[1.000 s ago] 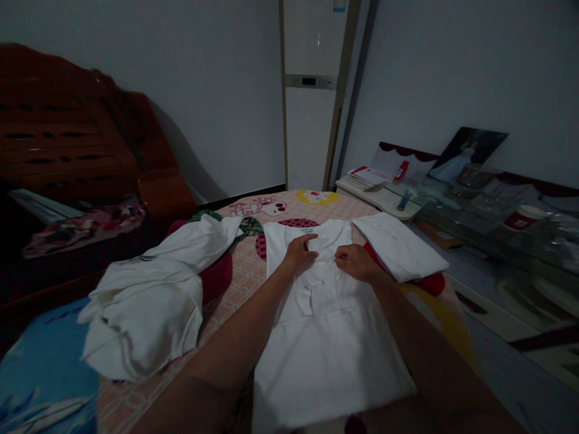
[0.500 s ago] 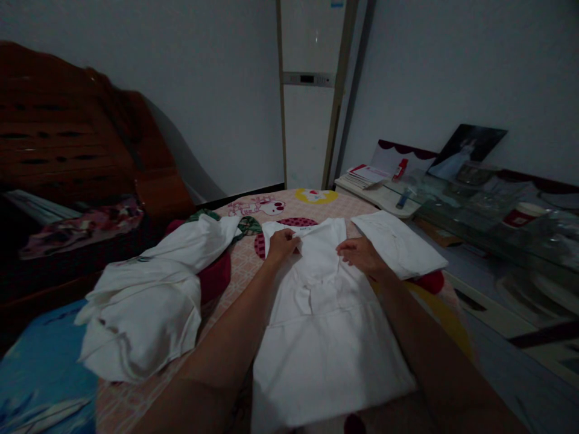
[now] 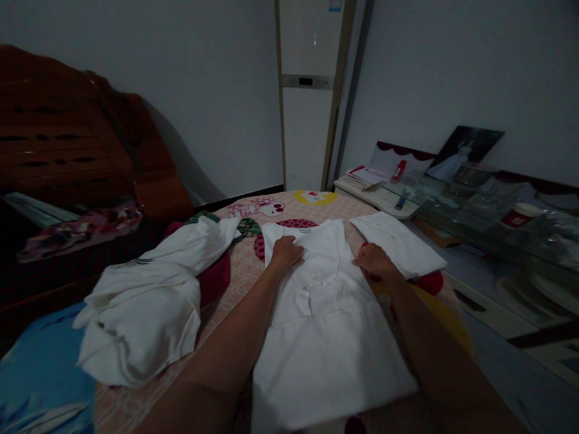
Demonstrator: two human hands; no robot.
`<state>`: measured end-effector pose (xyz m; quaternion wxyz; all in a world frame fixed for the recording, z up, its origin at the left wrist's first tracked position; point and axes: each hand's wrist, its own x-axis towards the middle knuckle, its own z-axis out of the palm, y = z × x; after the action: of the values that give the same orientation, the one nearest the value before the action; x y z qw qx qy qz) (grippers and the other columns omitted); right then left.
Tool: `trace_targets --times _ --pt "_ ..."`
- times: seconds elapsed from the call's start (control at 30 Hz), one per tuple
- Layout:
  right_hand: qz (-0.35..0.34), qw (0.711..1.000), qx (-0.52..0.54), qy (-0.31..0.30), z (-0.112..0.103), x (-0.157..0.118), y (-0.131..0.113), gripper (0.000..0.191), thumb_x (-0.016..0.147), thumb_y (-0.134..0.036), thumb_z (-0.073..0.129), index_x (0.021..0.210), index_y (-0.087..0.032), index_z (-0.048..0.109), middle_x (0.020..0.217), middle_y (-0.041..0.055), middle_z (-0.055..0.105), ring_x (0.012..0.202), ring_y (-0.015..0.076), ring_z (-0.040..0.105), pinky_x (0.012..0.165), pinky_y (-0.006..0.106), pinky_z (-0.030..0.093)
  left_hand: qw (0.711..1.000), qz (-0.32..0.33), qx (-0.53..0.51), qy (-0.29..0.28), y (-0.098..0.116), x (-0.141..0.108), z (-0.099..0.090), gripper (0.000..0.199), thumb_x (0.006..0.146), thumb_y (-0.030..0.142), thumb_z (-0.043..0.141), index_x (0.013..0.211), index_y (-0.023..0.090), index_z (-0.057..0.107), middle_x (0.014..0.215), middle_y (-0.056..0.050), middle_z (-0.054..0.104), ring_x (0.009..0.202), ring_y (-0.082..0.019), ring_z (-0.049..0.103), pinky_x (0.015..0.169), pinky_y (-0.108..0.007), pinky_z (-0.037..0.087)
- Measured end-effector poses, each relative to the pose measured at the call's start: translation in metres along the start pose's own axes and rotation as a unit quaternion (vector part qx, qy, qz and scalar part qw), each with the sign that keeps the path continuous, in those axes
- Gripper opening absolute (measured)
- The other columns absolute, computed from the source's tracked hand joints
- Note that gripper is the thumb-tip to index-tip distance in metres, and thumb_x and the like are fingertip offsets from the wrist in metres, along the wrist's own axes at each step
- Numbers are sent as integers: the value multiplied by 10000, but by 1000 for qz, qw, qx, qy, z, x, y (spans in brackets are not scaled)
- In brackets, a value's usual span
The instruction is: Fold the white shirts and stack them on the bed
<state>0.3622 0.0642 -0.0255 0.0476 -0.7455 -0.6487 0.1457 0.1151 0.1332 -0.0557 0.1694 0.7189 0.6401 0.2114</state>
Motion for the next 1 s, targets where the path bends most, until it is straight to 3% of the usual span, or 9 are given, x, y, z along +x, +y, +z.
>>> trace_targets --times 0.1,0.23,0.43,0.53,0.8,0.9,1.0 --pt "18 999 6 28 1 2 -1 198 792 -312 651 662 -173 708 689 79 713 743 211 683 641 256 479 1000 16 2 -12 1 -3 -1 217 762 250 549 834 146 725 885 -100 727 892 -230 650 765 -260 435" --pt "33 996 10 77 8 8 0 170 785 -322 646 746 -179 727 836 87 737 804 218 679 660 270 466 999 48 23 8 -2 -4 -5 339 854 296 446 690 137 697 727 -86 686 761 -195 618 702 -263 403" --pt "29 996 15 86 16 14 4 143 764 -309 666 740 -187 735 856 77 741 808 200 673 653 255 446 997 61 31 -29 -11 -1 -14 140 675 202 586 711 135 703 645 -20 631 653 -152 547 595 -245 351" --pt "15 996 16 87 17 15 6 155 774 -310 661 726 -183 735 836 76 739 791 192 670 657 254 443 992 84 53 -73 -9 -1 -16 131 678 217 594 660 137 696 619 -17 623 640 -153 549 578 -246 346" --pt "22 992 -1 125 14 13 3 202 814 -286 589 792 -170 753 876 96 744 848 202 676 711 252 456 995 48 89 -17 -8 1 -10 242 809 230 524 883 154 742 913 -93 734 894 -199 656 765 -242 446" --pt "-41 989 -6 143 11 21 -3 293 885 -244 469 917 -162 748 966 104 745 939 208 673 828 267 469 996 44 82 -16 -10 2 -9 209 776 202 566 885 147 736 922 -96 735 901 -207 661 785 -249 457" --pt "-168 978 -13 127 18 40 -11 373 939 -220 390 1176 -144 667 1239 128 664 1170 218 594 1013 309 420 997 43 71 -8 -12 2 -9 184 771 199 582 865 139 728 901 -99 731 883 -211 661 782 -258 464"
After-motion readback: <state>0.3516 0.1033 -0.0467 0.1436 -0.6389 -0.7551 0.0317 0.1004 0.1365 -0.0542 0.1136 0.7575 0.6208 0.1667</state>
